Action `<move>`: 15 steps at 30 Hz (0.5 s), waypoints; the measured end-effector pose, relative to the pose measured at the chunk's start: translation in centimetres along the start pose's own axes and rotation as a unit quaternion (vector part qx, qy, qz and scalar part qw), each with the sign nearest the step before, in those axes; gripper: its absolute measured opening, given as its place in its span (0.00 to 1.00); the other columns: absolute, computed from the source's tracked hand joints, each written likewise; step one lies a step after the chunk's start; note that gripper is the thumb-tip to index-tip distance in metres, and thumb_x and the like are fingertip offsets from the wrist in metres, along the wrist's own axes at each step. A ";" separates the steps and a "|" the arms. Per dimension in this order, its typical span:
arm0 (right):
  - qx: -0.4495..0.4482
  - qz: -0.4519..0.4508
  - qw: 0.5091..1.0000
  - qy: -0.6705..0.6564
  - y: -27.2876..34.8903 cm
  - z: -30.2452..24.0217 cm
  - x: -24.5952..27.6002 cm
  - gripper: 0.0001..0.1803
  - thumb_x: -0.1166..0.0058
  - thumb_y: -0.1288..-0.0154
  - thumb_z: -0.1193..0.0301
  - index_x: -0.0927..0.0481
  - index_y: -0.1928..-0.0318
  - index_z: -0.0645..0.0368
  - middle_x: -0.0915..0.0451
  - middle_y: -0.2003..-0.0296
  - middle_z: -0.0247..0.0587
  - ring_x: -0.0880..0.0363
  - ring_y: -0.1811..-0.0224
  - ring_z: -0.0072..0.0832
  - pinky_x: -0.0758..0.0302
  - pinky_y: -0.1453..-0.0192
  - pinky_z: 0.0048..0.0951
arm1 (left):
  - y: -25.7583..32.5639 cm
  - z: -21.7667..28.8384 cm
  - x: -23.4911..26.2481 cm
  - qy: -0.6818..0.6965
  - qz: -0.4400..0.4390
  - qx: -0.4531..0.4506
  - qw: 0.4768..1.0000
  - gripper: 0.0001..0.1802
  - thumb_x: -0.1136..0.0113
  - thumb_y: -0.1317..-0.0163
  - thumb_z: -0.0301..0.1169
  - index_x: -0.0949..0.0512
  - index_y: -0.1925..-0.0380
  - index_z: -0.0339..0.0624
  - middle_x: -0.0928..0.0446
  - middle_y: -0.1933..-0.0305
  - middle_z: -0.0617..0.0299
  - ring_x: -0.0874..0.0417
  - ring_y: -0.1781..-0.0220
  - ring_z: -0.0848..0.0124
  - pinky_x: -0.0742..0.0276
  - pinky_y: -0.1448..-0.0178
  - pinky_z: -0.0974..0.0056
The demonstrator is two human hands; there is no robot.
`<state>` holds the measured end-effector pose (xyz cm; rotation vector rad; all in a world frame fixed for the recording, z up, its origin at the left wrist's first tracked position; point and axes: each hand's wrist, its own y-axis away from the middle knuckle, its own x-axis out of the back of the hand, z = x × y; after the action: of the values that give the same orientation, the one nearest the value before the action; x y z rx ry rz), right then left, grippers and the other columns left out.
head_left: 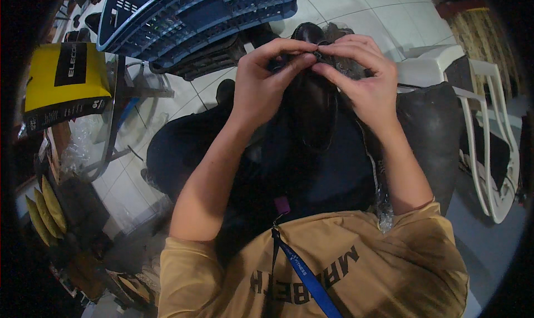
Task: The recorder unties a knot on a plastic bag, removes a black leather shoe, and then unties and loosens the shoe's laces.
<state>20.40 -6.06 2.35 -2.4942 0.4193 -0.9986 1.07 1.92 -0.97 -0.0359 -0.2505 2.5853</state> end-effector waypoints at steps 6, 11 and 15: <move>-0.061 -0.008 0.996 -0.059 0.5 0.2 -0.1 0.16 0.20 0.41 0.72 0.05 0.52 0.57 0.08 0.56 0.41 0.13 0.45 0.34 0.18 0.39 0.35 | 0.3 -0.6 -0.5 0.063 0.000 0.033 0.997 0.11 0.27 0.28 0.26 0.09 0.48 0.39 0.09 0.49 0.61 0.13 0.47 0.75 0.21 0.39 0.67; -0.085 0.004 0.993 -0.084 0.8 -0.1 -0.3 0.15 0.21 0.40 0.73 0.05 0.51 0.57 0.09 0.53 0.43 0.13 0.42 0.33 0.19 0.36 0.34 | 0.0 -0.5 -0.3 0.083 -0.004 0.041 0.996 0.11 0.27 0.29 0.25 0.09 0.49 0.38 0.09 0.49 0.61 0.13 0.47 0.75 0.20 0.39 0.67; -0.102 0.017 0.989 -0.101 1.1 -0.7 -0.7 0.16 0.23 0.40 0.75 0.05 0.50 0.56 0.09 0.52 0.43 0.13 0.41 0.34 0.20 0.34 0.34 | 0.3 -0.3 -0.7 0.065 0.008 0.049 0.997 0.10 0.27 0.29 0.25 0.10 0.49 0.37 0.10 0.50 0.61 0.13 0.47 0.75 0.20 0.38 0.67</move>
<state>19.25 -6.92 1.87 -2.7287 0.5203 -0.7101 1.52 1.37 -1.29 -0.1710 -0.0761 2.5939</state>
